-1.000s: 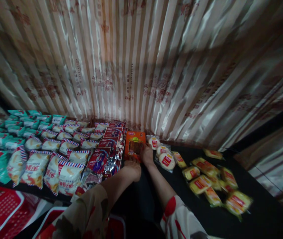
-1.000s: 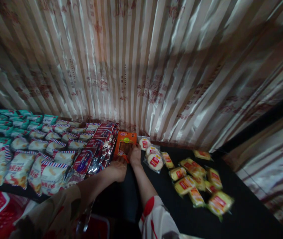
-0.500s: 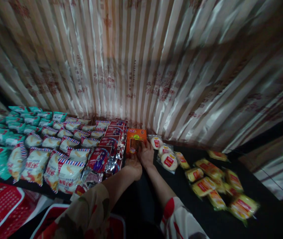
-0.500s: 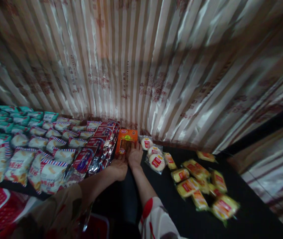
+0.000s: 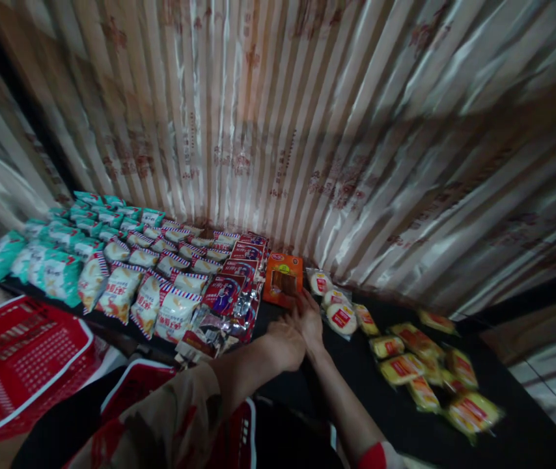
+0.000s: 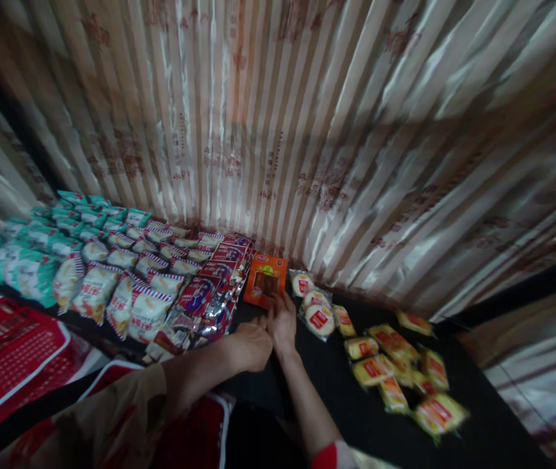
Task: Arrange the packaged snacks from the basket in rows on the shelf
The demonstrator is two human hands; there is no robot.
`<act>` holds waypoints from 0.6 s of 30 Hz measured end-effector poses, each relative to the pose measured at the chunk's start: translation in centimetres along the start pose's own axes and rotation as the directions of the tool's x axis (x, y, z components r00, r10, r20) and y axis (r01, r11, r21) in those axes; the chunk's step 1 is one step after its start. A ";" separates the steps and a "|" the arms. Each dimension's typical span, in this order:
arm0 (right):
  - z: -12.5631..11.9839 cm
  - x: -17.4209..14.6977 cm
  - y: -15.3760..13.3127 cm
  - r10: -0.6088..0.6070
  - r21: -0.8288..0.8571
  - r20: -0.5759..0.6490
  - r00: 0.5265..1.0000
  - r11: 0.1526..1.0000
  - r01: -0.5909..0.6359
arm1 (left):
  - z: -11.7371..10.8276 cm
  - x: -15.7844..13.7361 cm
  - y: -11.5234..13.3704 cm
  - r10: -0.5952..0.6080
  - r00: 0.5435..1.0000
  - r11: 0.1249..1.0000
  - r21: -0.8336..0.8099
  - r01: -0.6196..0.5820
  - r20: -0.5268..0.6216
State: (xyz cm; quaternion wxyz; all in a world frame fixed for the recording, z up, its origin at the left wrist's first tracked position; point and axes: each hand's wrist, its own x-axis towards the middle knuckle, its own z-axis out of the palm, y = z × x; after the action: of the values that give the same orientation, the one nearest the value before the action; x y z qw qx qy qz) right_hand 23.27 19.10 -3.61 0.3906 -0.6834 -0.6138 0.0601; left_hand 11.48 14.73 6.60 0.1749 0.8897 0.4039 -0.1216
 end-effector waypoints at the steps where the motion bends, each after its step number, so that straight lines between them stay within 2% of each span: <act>1: -0.6 -1.1 -0.4 0.005 0.035 0.003 1.000 0.999 -0.005 | 0.2 -1.3 0.3 0.039 0.999 0.999 0.003 -0.039 -0.021; 6: -3.0 -8.4 -2.9 0.085 0.238 0.018 0.996 0.967 -0.087 | 3.2 -8.6 1.1 0.205 0.971 0.976 -0.053 -0.213 -0.125; 10: -3.0 -16.5 -5.3 0.230 0.364 0.183 0.956 0.887 -0.283 | 7.9 -14.0 0.5 0.244 0.955 0.952 -0.143 -0.269 -0.169; 13: -1.6 -22.2 -7.1 0.299 0.361 0.354 0.886 0.830 -0.424 | 11.9 -17.1 -0.5 0.250 0.952 0.926 -0.246 -0.288 -0.175; 15: -0.4 -25.0 -7.9 0.303 0.317 0.479 0.824 0.816 -0.484 | 14.3 -18.6 -1.3 0.201 0.965 0.915 -0.321 -0.246 -0.167; 18: 1.4 -27.3 -8.8 0.244 0.195 0.681 0.690 0.848 -0.493 | 17.3 -20.2 -2.8 0.175 0.984 0.901 -0.396 -0.176 -0.040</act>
State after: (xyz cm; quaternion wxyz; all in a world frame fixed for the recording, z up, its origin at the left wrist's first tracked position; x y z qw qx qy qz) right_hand 8.94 -4.95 -10.11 0.2593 -0.6487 -0.5330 0.4773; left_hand -5.02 -4.32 -2.54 0.3614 0.8685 0.3386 -0.0192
